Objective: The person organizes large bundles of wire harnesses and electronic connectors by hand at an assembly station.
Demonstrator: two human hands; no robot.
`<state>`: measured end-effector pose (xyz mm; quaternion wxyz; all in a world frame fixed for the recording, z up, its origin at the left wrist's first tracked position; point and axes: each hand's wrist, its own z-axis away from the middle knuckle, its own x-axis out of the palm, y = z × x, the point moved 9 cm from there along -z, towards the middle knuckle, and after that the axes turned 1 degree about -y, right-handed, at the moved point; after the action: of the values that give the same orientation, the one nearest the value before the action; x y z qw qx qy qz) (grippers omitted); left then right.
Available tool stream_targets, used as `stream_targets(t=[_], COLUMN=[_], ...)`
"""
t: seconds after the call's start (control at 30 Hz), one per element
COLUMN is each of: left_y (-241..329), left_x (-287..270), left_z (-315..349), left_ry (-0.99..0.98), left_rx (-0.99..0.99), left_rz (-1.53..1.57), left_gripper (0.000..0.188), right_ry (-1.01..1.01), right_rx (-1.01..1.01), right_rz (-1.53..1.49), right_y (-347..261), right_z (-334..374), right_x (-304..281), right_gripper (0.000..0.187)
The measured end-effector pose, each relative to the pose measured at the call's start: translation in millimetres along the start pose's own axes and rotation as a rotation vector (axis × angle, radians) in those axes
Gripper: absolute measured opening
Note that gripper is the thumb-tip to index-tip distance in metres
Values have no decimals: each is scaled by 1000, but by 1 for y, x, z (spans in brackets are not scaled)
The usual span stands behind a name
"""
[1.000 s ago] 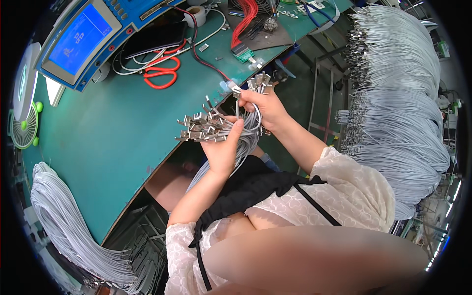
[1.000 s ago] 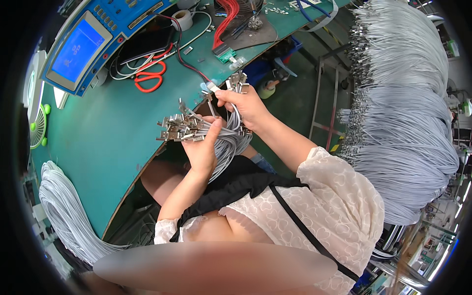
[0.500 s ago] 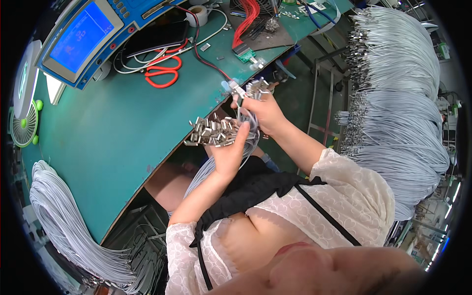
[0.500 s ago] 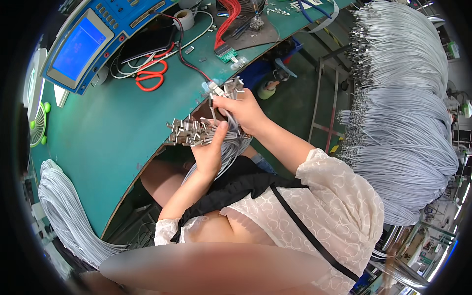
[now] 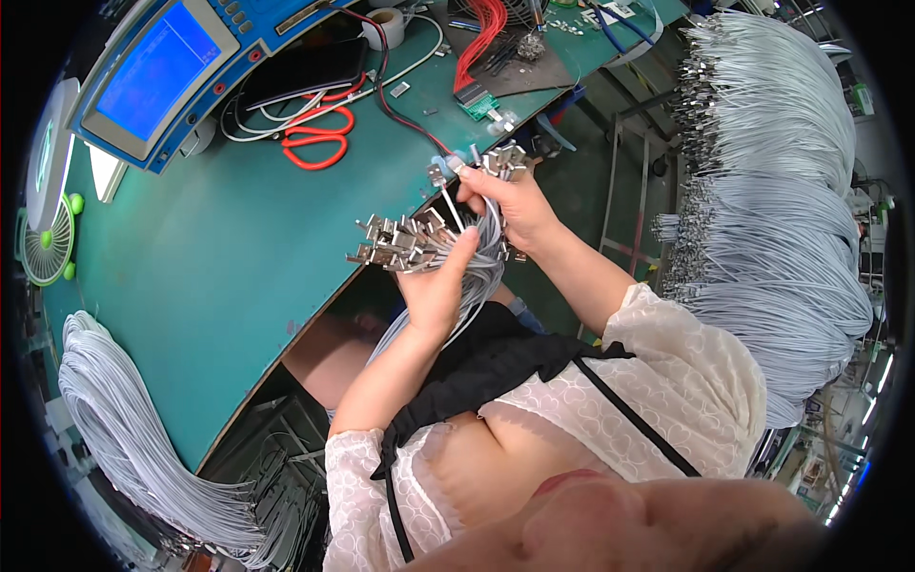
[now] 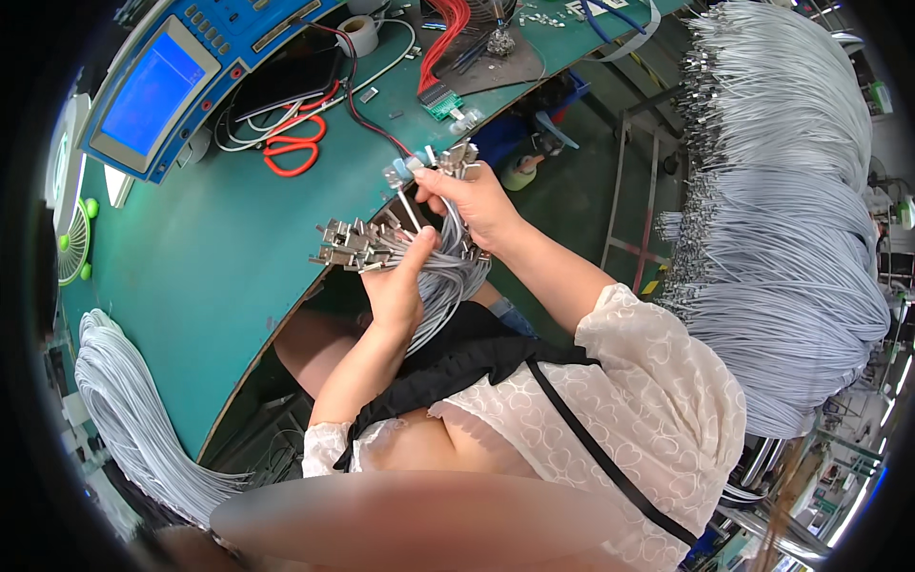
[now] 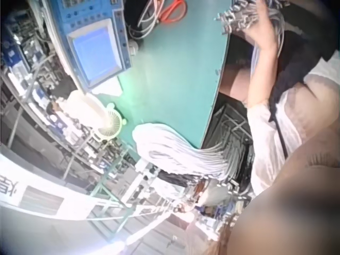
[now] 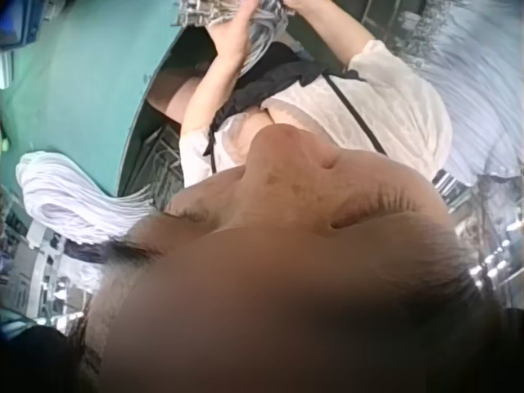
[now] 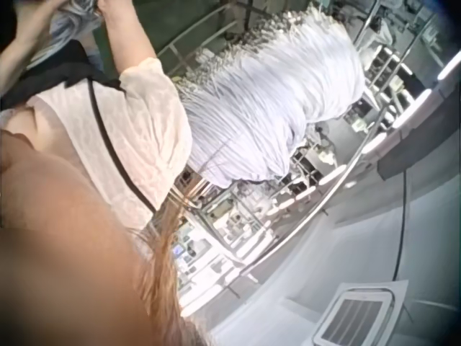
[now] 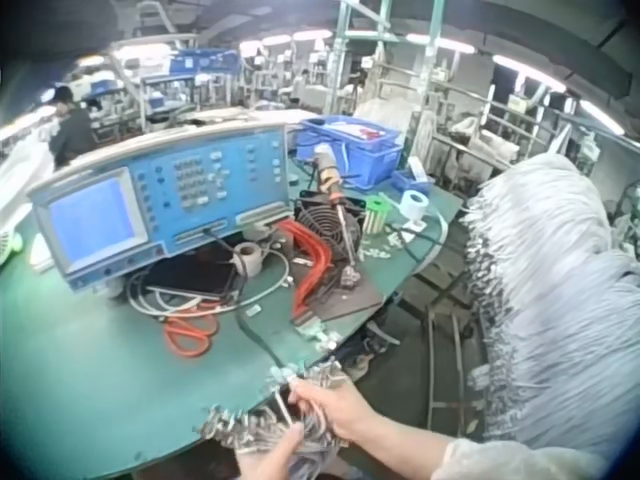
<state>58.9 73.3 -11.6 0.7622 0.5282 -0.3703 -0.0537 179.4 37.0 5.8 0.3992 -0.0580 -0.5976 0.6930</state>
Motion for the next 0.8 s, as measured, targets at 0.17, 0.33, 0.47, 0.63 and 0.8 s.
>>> stream_targets(t=[0.17, 0.33, 0.47, 0.63, 0.8], left_y=[6, -7, 2, 11, 10], left_x=[15, 11, 16, 15, 11], left_z=[4, 11, 13, 6, -1], left_ry=[-50, -134, -126, -23, 21], left_rx=[19, -34, 29, 13, -18], left_rz=[42, -70, -15, 38, 86], left_gripper=[27, 25, 24, 23, 25], right_ry=[-68, 0, -139, -141, -138], right_rx=[-40, 40, 152, 163, 75], right_rz=[68, 38, -14, -49, -47], right_y=[0, -2, 6, 9, 1], right_z=[1, 13, 2, -9, -7], right_x=[10, -9, 0, -8, -1], right_gripper=[11, 12, 8, 13, 14])
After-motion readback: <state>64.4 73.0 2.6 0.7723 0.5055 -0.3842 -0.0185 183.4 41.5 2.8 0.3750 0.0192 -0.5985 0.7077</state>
